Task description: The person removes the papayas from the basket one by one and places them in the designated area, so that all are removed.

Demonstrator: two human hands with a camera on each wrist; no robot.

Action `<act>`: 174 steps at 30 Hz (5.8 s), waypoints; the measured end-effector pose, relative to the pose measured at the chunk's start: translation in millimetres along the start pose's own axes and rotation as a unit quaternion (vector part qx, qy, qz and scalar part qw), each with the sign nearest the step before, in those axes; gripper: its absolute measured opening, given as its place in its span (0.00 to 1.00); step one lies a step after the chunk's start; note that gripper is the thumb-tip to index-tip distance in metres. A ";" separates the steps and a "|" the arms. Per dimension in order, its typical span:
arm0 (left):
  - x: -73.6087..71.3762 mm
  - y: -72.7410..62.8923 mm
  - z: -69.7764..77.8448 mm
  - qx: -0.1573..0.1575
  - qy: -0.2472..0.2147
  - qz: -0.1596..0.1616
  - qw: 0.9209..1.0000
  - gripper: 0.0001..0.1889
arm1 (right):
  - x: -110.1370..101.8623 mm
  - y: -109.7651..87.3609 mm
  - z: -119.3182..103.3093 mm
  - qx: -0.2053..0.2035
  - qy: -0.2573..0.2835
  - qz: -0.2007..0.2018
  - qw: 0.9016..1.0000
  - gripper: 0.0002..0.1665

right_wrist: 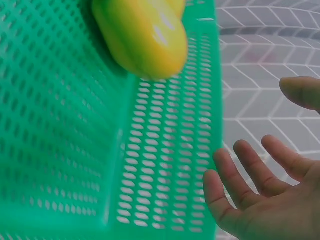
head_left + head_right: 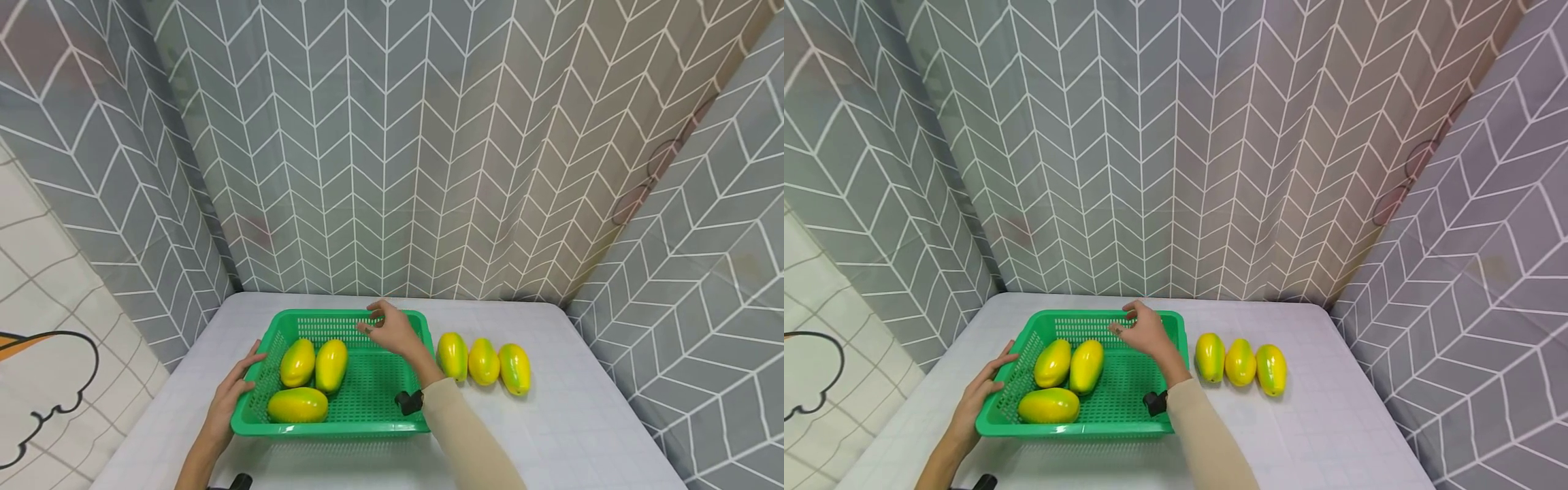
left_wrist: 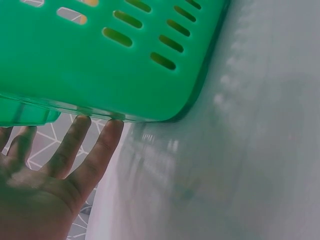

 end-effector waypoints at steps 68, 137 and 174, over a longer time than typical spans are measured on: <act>-0.6 0.4 -2.0 0.020 -0.001 0.004 1.000 0.26 | 78.3 12.9 6.9 0.069 -0.069 -0.115 0.989 0.40; -0.6 -0.3 3.4 -0.005 0.012 0.003 1.000 0.27 | -99.4 -40.1 16.8 0.048 0.003 0.019 0.999 0.42; -0.4 0.8 2.7 -0.020 0.019 0.005 1.000 0.27 | -124.8 -143.3 73.4 0.142 -0.076 0.078 0.984 0.43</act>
Point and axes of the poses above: each hand's wrist, its own y-axis towards the middle knuckle, its own x-axis out of the palm, z = x × y, the point moved 2 cm from there along y, towards the middle knuckle, and after that the axes turned 8 degrees about y, right-handed, at the moved point
